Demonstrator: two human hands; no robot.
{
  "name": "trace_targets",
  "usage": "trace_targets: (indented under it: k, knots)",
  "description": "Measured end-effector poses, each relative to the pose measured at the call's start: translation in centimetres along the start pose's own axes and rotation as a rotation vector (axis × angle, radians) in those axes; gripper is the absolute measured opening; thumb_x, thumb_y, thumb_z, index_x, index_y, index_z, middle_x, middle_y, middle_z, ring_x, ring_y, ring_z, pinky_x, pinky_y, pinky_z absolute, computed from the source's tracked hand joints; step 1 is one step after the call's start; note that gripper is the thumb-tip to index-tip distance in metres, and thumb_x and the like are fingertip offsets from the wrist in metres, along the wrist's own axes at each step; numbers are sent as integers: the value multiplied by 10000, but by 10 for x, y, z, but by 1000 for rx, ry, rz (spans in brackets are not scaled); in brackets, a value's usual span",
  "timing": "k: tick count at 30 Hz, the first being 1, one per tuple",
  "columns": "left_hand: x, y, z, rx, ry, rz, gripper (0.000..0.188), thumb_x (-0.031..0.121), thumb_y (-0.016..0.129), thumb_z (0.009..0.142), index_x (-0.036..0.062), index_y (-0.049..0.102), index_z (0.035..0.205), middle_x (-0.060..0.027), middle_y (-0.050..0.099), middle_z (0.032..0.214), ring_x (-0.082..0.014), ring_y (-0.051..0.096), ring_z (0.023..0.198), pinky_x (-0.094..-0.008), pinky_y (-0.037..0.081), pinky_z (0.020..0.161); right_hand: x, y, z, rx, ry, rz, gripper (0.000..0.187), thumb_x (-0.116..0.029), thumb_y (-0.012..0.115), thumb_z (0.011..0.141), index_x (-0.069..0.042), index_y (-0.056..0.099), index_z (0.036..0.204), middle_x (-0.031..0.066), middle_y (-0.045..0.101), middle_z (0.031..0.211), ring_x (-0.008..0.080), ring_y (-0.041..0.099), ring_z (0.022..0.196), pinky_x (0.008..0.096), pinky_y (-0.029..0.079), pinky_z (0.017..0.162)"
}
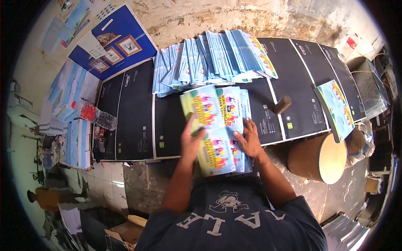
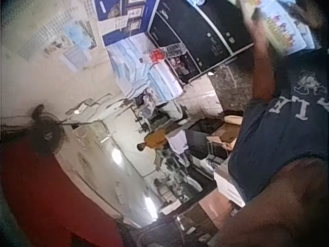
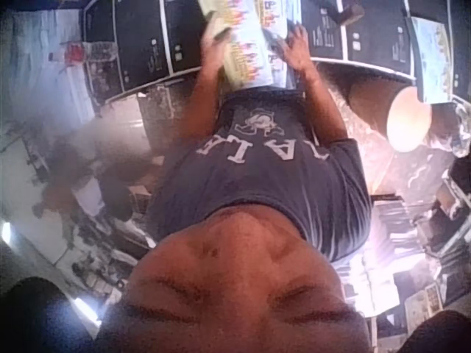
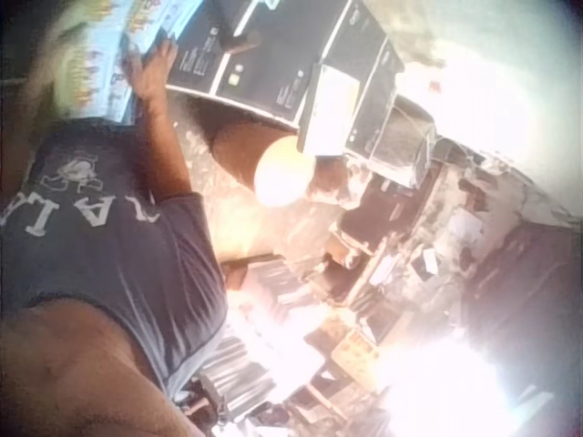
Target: The person folds printed paper sheets by hand, creases the edges using a small wooden block, and then aligns and stacks the folded booklets on the table.
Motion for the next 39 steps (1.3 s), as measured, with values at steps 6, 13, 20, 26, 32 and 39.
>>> trace_targets:
  k: [6,13,20,26,32,39]
  knots:
    - [-25,29,-4,-56,-74,61,681,62,662,946,48,328,1539,-93,581,1339,-120,559,1111,-277,474,949,-11,-1,-1,-16,-37,-147,617,-516,700,854,-23,667,1222,219,403,1496,477,253,1410,536,216,1173]
    - [-16,-9,5,-37,-41,-15,611,58,566,987,72,321,1547,-102,570,1370,-119,568,1135,-271,455,980,0,4,-4,2,-145,-253,701,-367,726,845,21,496,1382,220,331,1538,485,266,1397,555,240,1157]
    - [-9,-5,1,-117,-84,-184,784,-25,617,922,59,194,1577,-113,578,1345,-140,588,1138,-297,487,970,-22,8,-11,-76,-267,-403,388,-354,698,874,-124,695,1188,174,285,1578,438,170,1477,617,122,1181]
    - [-23,26,0,-99,-39,-19,656,81,623,978,46,298,1547,-96,548,1381,-138,536,1192,-302,447,1005,-16,0,-1,-63,-167,-109,409,-408,682,903,-21,749,1013,134,364,1550,414,181,1479,569,135,1187]
    - [-27,7,-1,-29,-79,-113,484,214,476,1068,52,369,1511,-80,564,1367,-128,539,1182,-298,415,1030,-7,-4,1,39,-152,90,384,-355,656,937,20,736,955,179,494,1460,443,283,1437,510,216,1171]
    - [-33,28,-16,-109,-422,-176,343,291,582,1022,14,663,1207,-50,702,1107,-89,628,990,-269,492,892,0,-2,3,43,-172,81,326,-302,629,962,6,735,972,204,501,1442,439,293,1436,513,223,1168]
Point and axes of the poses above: each hand's wrist, its own z-axis towards the middle knuckle, its own y-axis out of the palm, x = y × z, the point moved 7 cm from there along z, towards the middle knuckle
